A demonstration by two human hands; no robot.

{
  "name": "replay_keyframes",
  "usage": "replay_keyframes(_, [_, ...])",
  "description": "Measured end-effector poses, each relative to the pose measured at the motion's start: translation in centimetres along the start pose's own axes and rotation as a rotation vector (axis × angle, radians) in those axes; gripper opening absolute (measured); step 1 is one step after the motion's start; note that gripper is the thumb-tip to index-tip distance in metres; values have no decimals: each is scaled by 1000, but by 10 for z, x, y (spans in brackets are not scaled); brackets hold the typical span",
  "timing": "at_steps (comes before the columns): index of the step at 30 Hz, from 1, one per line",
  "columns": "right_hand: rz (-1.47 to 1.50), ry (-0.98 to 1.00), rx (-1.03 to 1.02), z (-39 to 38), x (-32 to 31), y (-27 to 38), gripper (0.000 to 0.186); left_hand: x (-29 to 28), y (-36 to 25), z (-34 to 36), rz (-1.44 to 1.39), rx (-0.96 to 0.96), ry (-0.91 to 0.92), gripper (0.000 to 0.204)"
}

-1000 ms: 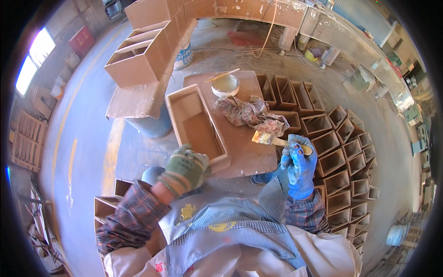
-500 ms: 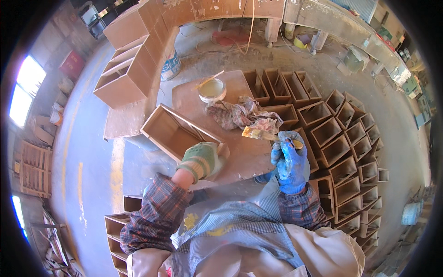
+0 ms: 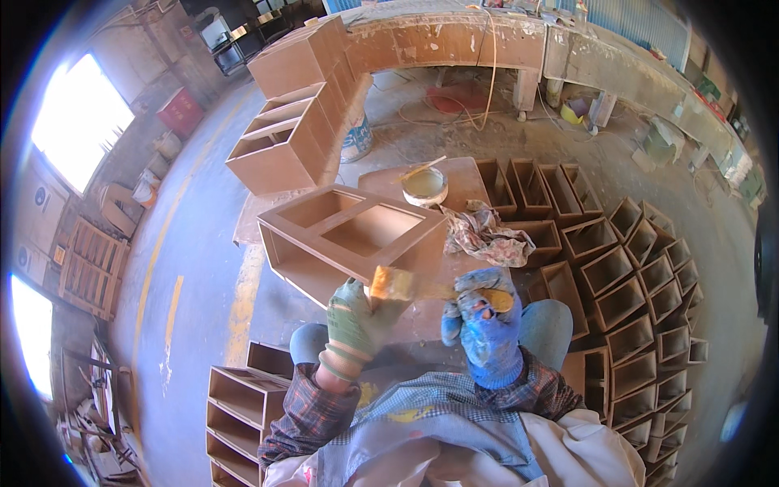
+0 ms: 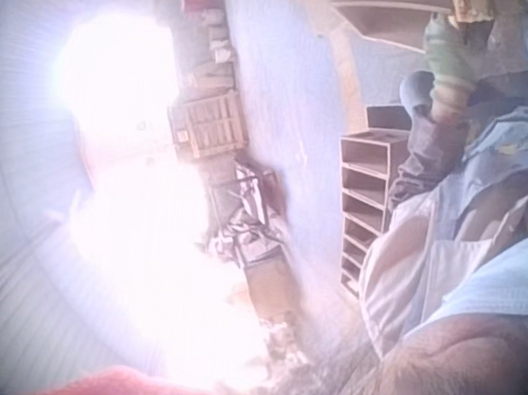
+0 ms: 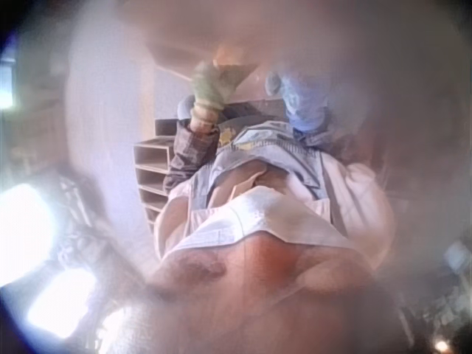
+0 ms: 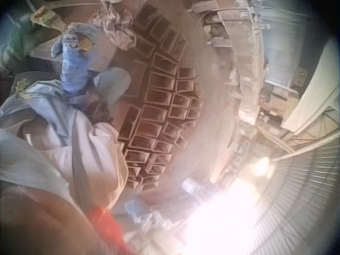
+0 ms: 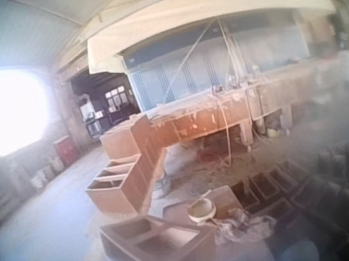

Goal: The person sits on the floor and repeatedly wipes small wooden boxes with a cloth, then applies a finish with a brush. They rotate each box to cover all sides, dip the brush into a container, and place finished boxes into a nearby stack.

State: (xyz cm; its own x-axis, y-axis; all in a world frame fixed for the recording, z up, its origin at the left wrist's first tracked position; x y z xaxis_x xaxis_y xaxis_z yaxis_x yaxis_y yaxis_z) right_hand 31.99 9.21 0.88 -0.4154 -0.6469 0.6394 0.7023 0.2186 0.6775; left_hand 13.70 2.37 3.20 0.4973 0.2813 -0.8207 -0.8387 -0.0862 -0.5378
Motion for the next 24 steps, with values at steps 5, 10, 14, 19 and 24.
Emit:
replay_keyframes(5, [-54,-38,6,2,-13,-7,42,-11,-20,-9,-33,67,-43,21])
replay_keyframes(10, [-272,-234,-108,21,-68,17,33,-26,-40,-13,-195,71,-82,22])
replay_keyframes(14, [-352,-346,-144,30,-102,37,27,-31,-49,-17,-252,67,-79,21])
replay_keyframes(19, [-336,-274,-174,24,-90,39,23,-30,-53,-17,-303,57,-90,20])
replay_keyframes(24, [-351,-293,-159,20,-64,49,27,-32,-55,-16,-268,112,-103,21])
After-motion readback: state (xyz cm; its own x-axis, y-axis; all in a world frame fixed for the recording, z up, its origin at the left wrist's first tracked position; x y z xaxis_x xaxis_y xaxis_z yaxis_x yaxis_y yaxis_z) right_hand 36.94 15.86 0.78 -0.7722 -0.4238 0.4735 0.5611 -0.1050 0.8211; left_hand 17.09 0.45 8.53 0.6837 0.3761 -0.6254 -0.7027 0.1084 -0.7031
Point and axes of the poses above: each hand's wrist, its own z-axis towards the middle knuckle, its own x-axis out of the palm, y = z × x, the point moved 8 cm from there along z, towards the middle knuckle, and after that the axes turned 12 degrees about y, right-handed, at the moved point
